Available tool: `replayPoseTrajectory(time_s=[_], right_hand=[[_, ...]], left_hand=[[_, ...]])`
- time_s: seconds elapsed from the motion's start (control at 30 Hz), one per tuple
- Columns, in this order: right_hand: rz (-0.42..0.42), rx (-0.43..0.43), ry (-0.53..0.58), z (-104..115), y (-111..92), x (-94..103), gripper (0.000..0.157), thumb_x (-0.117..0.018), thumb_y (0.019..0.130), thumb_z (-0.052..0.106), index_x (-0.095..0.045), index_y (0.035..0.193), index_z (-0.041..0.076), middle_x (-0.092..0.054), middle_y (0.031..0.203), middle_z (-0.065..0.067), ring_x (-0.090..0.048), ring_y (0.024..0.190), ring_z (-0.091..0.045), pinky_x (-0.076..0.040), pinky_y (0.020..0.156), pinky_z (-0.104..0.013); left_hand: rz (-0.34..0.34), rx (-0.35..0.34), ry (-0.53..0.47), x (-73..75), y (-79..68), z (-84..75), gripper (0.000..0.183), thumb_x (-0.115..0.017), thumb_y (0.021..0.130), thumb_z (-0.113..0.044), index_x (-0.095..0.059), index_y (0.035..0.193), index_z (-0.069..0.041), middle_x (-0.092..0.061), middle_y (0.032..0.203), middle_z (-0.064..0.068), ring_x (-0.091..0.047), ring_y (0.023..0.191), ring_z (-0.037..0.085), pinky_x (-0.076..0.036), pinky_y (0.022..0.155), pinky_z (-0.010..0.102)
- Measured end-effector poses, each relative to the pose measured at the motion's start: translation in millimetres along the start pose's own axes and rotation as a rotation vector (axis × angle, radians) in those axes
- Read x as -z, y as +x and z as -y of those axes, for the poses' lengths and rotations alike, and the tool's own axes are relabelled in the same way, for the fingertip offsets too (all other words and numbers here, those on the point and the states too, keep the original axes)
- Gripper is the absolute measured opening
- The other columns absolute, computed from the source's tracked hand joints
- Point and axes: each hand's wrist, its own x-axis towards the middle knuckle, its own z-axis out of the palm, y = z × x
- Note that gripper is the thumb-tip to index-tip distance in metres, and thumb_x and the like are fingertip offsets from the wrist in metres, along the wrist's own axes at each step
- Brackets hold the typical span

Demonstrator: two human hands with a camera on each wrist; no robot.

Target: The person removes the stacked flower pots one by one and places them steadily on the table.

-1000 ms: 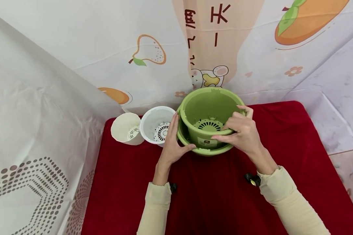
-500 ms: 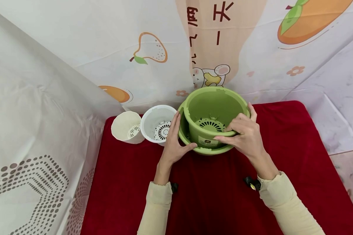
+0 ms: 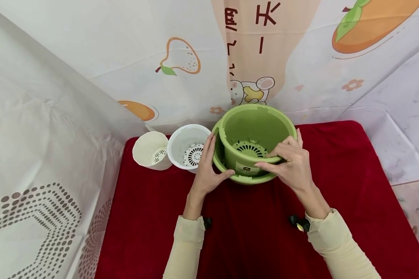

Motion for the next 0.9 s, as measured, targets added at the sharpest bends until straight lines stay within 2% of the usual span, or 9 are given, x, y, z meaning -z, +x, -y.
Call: replayPoseTrajectory(time_s=[0.03, 0.07, 0.23, 0.37, 0.5, 0.9], right_hand=[[-0.01, 0.007, 0.012, -0.7, -0.1, -0.7, 0.049, -0.078, 0.075, 0.058, -0.074, 0.061, 0.011, -0.062, 0.056, 0.004, -0.043, 0.066, -0.016, -0.026, 0.112, -0.061], [-0.019, 0.017, 0.02, -1.2, 0.0, -1.1, 0.048, -0.078, 0.074, 0.058, -0.074, 0.06, 0.012, -0.062, 0.055, 0.005, -0.043, 0.065, -0.015, -0.02, 0.114, -0.064], [-0.044, 0.071, 0.029, -0.8, 5.7, -2.0, 0.05, -0.077, 0.076, 0.058, -0.07, 0.057, 0.012, -0.058, 0.053, 0.004, -0.042, 0.066, -0.017, -0.017, 0.114, -0.066], [-0.08, 0.12, 0.03, 2.2, 13.6, -1.4, 0.054, -0.076, 0.076, 0.058, -0.065, 0.054, 0.011, -0.057, 0.051, 0.002, -0.041, 0.064, -0.019, -0.018, 0.113, -0.067], [-0.114, 0.134, 0.051, 6.0, 20.5, 0.0, 0.056, -0.077, 0.075, 0.059, -0.061, 0.051, 0.011, -0.055, 0.05, 0.001, -0.039, 0.064, -0.018, -0.019, 0.113, -0.066], [-0.17, 0.149, 0.105, 16.5, 36.9, 4.3, 0.055, -0.081, 0.073, 0.057, -0.062, 0.05, 0.01, -0.053, 0.048, 0.001, -0.039, 0.064, -0.017, -0.021, 0.113, -0.065]], left_hand=[[0.001, 0.001, 0.0, -0.1, -0.3, 0.2, 0.116, -0.059, 0.076, -0.081, -0.015, 0.16, -0.014, -0.01, 0.166, 0.001, -0.011, 0.152, 0.021, -0.022, 0.118, 0.048], [0.002, 0.002, -0.001, -0.1, -0.5, 0.3, 0.115, -0.059, 0.076, -0.081, -0.015, 0.16, -0.015, -0.01, 0.166, 0.001, -0.011, 0.152, 0.021, -0.022, 0.118, 0.048], [-0.003, 0.003, -0.008, -0.4, -0.8, 0.1, 0.114, -0.06, 0.076, -0.08, -0.014, 0.16, -0.017, -0.01, 0.166, 0.0, -0.012, 0.152, 0.021, -0.023, 0.118, 0.049], [-0.003, 0.007, -0.009, -0.5, -0.3, -0.6, 0.114, -0.059, 0.077, -0.08, -0.014, 0.16, -0.017, -0.01, 0.167, 0.001, -0.012, 0.152, 0.021, -0.023, 0.118, 0.05], [-0.003, 0.006, -0.01, -0.5, -0.2, -0.9, 0.115, -0.059, 0.077, -0.08, -0.014, 0.16, -0.015, -0.01, 0.167, 0.0, -0.012, 0.152, 0.021, -0.023, 0.118, 0.05], [-0.01, -0.021, -0.02, -0.6, 1.3, -0.5, 0.116, -0.061, 0.078, -0.078, -0.013, 0.16, -0.011, -0.009, 0.166, -0.001, -0.012, 0.152, 0.022, -0.021, 0.119, 0.047]])
